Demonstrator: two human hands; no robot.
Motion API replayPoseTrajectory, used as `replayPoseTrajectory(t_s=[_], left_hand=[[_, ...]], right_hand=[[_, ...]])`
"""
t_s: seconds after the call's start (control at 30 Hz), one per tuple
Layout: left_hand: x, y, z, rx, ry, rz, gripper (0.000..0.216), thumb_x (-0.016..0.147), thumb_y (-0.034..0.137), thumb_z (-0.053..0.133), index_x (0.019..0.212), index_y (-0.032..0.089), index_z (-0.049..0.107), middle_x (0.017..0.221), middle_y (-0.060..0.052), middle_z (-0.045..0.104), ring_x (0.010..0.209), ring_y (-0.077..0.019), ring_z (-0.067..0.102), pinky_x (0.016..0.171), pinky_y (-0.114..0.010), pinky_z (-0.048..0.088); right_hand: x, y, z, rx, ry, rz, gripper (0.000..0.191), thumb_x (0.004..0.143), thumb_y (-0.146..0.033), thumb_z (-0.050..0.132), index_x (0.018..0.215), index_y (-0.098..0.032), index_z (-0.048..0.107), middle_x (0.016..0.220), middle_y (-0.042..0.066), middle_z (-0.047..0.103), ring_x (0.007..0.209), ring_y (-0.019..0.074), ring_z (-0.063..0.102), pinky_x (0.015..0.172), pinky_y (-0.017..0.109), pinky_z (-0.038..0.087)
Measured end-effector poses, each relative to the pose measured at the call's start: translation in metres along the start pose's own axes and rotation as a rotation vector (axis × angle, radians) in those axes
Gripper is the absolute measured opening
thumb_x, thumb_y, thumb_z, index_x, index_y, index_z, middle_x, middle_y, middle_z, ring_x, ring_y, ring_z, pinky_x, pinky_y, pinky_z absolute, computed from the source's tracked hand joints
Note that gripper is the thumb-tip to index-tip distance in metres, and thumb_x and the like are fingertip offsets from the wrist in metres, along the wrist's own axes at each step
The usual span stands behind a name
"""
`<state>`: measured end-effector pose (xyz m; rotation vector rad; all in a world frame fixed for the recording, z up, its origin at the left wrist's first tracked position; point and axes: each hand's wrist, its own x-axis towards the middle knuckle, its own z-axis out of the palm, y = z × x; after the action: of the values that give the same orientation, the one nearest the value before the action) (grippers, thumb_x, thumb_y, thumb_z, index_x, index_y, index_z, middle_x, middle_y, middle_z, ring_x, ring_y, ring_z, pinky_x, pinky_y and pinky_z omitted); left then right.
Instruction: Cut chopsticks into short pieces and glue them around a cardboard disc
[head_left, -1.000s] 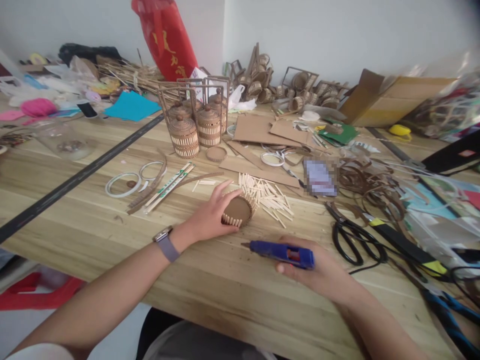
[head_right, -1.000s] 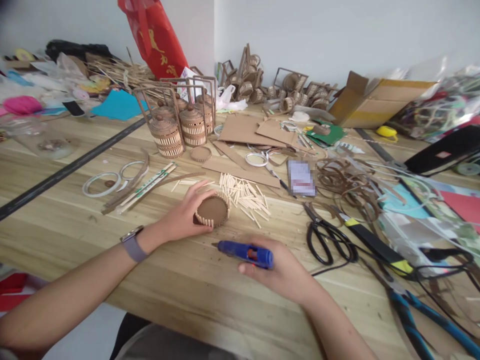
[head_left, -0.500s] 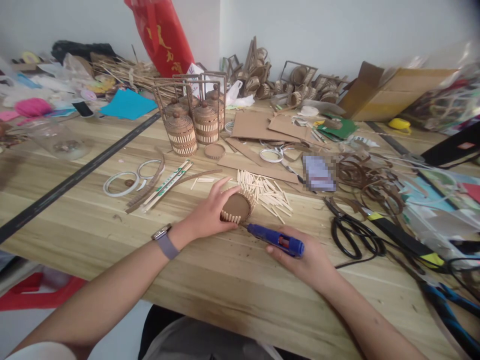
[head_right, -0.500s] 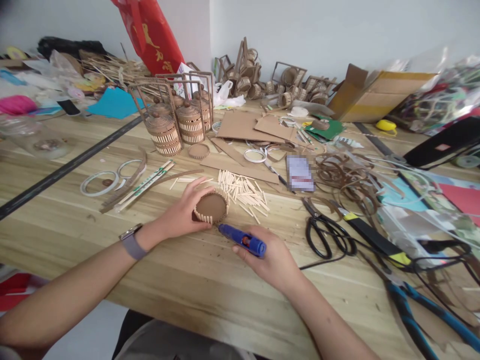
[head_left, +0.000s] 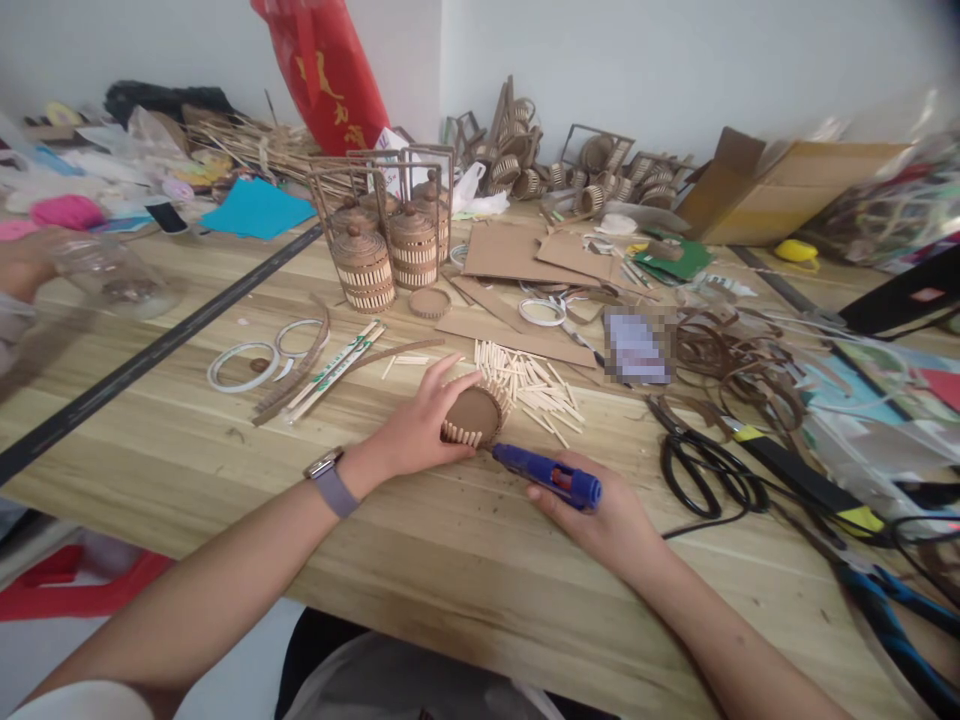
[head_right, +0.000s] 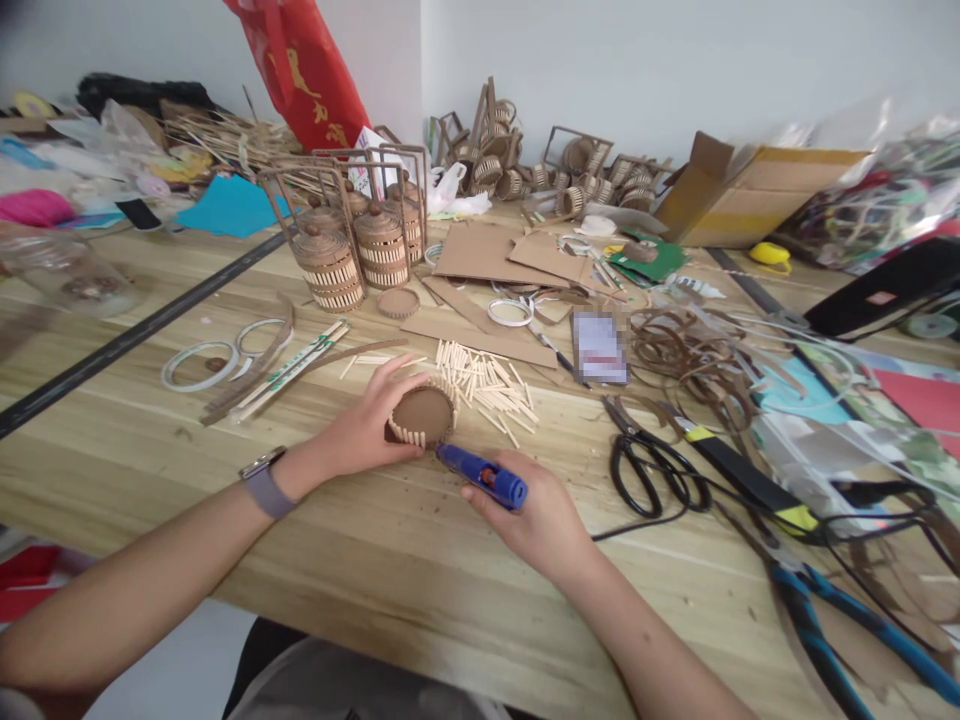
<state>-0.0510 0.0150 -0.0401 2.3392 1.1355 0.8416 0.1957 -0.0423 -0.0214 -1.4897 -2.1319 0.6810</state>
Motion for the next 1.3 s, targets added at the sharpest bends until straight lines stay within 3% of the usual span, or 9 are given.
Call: replayPoseTrajectory(t_s=[0.77,0.97,1.13,1.3], left_hand=[[-0.0006,-0.0036,0.002,0.015,0.003,0.017,0.092,0.068,0.027,0.082,0.142,0.03,0.027,0.152,-0.015,0.017,0.143,-0.0367,0.02,0.113,-0.06,0.027],[-0.0002,-0.0028,0.0016,0.019,-0.002,0.008,0.092,0.067,0.026,0.083,0.142,0.025,0.029,0.151,-0.018,0.016,0.143,-0.037,0.019,0.114,-0.058,0.027],[-0.0005,-0.0033,0.0021,-0.005,0.005,-0.003,0.093,0.066,0.026,0.083,0.143,0.029,0.03,0.153,-0.014,0.016,0.142,-0.0385,0.02,0.113,-0.06,0.028],[-0.0006,-0.0043,0.0023,-0.009,0.001,0.005,0.091,0.068,0.033,0.082,0.143,0.028,0.03,0.152,-0.016,0.017,0.142,-0.0384,0.02,0.113,-0.06,0.027]], right_hand=[[0.0001,0.0038,0.0042,-0.051,0.064,-0.063,0.024,0.083,-0.042,0.057,0.07,-0.022,0.058,0.057,-0.001,0.057,0.051,0.0162,0.053,0.048,0.025,0.038],[0.0002,0.0037,0.0038,-0.048,0.051,-0.053,0.023,0.083,-0.043,0.056,0.073,-0.022,0.06,0.06,0.0,0.059,0.053,0.0163,0.055,0.05,0.025,0.04],[-0.0013,0.0035,0.0053,-0.045,0.049,-0.047,0.023,0.083,-0.042,0.057,0.075,-0.022,0.061,0.06,0.0,0.06,0.055,0.0173,0.057,0.051,0.025,0.04],[0.0006,0.0055,0.0033,-0.001,0.126,-0.004,0.026,0.083,-0.044,0.057,0.072,-0.021,0.059,0.062,0.0,0.06,0.056,0.0171,0.057,0.053,0.026,0.042]])
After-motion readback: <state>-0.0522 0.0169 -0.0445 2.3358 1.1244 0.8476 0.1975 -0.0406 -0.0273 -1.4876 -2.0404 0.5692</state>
